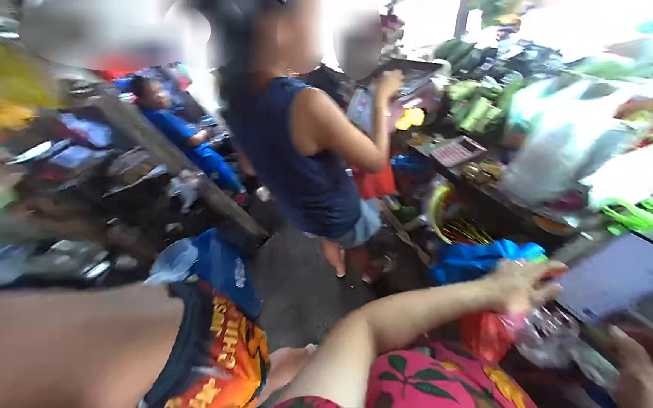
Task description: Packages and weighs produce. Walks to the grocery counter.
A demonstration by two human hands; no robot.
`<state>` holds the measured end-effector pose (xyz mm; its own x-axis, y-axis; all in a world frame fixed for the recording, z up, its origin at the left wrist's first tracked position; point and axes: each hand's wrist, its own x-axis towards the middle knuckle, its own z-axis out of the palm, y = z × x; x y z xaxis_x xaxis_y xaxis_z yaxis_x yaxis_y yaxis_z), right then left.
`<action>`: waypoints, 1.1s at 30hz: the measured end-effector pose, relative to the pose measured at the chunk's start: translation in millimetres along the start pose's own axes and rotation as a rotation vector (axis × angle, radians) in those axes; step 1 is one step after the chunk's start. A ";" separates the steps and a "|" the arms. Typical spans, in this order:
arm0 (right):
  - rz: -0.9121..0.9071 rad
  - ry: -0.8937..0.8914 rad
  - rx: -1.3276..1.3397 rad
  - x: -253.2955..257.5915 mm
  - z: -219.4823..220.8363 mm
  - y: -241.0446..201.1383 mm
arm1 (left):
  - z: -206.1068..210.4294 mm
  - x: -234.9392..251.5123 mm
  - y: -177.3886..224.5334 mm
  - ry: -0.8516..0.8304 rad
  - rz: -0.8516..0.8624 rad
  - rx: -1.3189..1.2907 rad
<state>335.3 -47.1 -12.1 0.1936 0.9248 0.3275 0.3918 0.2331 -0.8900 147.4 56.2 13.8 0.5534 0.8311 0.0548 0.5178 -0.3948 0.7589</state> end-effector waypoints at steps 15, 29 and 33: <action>-0.092 0.060 -0.486 -12.5 16.6 12.4 | 19.8 25.3 -42.4 0.009 0.113 -0.222; -0.160 0.024 -0.687 23.3 30.2 4.2 | 25.2 34.9 -48.5 0.030 0.102 -0.356; -0.125 0.034 -0.730 26.7 30.8 0.7 | 24.6 35.3 -41.1 0.053 0.042 -0.342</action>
<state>313.1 -13.0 -13.8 0.1314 0.8920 0.4326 0.9090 0.0658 -0.4116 161.7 92.1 -31.4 0.5304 0.8396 0.1171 0.2416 -0.2822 0.9284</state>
